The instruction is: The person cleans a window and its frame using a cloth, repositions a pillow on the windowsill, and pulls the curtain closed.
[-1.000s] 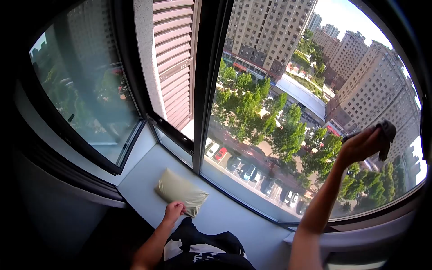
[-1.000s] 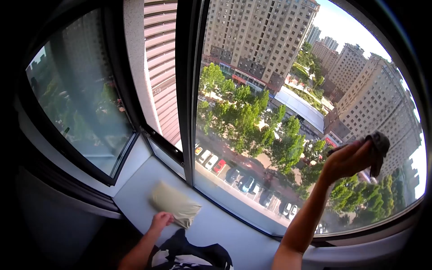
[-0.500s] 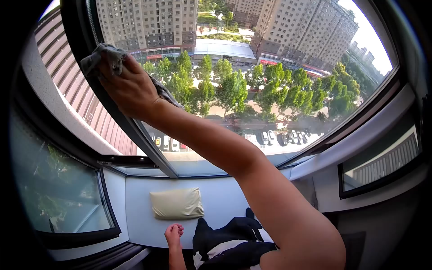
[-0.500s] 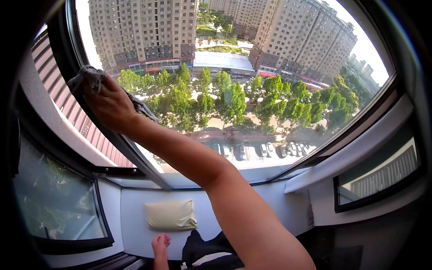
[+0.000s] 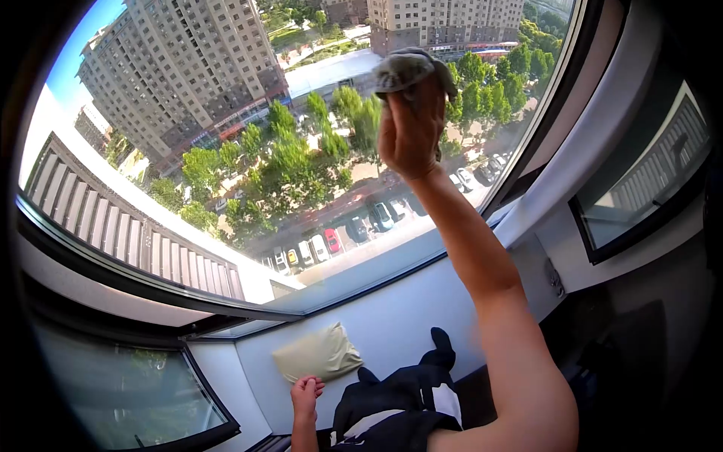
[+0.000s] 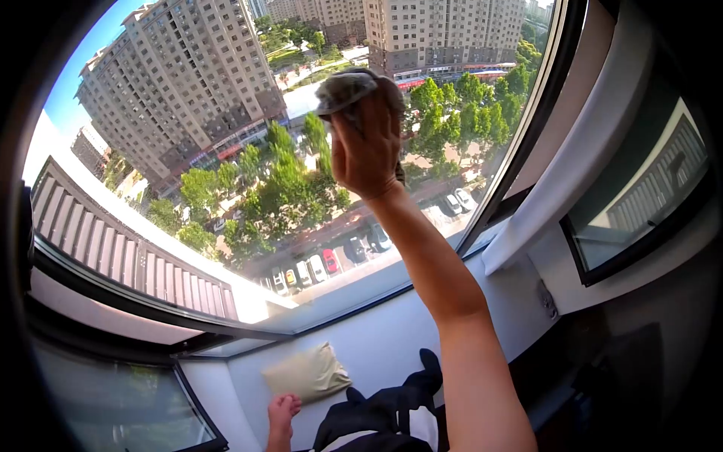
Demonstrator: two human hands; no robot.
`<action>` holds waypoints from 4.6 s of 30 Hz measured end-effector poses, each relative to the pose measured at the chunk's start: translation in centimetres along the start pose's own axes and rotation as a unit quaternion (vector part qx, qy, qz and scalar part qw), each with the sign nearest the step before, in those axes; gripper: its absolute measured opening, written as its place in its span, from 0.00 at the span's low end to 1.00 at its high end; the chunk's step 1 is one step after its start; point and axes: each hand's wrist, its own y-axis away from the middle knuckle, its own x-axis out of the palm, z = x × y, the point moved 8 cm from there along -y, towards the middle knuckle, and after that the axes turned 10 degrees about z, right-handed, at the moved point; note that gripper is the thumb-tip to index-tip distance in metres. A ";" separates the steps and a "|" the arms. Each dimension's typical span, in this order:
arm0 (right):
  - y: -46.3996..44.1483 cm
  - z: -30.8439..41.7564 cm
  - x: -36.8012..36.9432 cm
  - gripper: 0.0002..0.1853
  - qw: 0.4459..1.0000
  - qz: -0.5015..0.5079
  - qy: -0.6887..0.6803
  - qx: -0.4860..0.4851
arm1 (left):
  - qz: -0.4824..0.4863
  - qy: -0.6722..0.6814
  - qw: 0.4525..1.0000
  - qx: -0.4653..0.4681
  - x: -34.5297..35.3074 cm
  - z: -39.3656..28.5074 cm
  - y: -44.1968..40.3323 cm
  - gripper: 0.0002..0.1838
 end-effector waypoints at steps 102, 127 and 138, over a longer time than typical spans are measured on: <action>32.7 48.7 23.4 0.17 0.871 0.194 -0.207 -0.401 | -0.334 -0.033 0.528 0.780 -18.2 -27.8 -12.5 0.31; 54.9 -31.2 -4.5 0.24 0.902 -0.163 0.048 0.397 | -0.509 -0.213 0.488 0.676 -31.0 -33.5 -16.0 0.32; 44.7 -26.2 -1.9 0.25 0.941 -0.149 0.075 0.294 | -0.342 -0.102 0.612 0.706 -19.9 -31.2 -10.9 0.39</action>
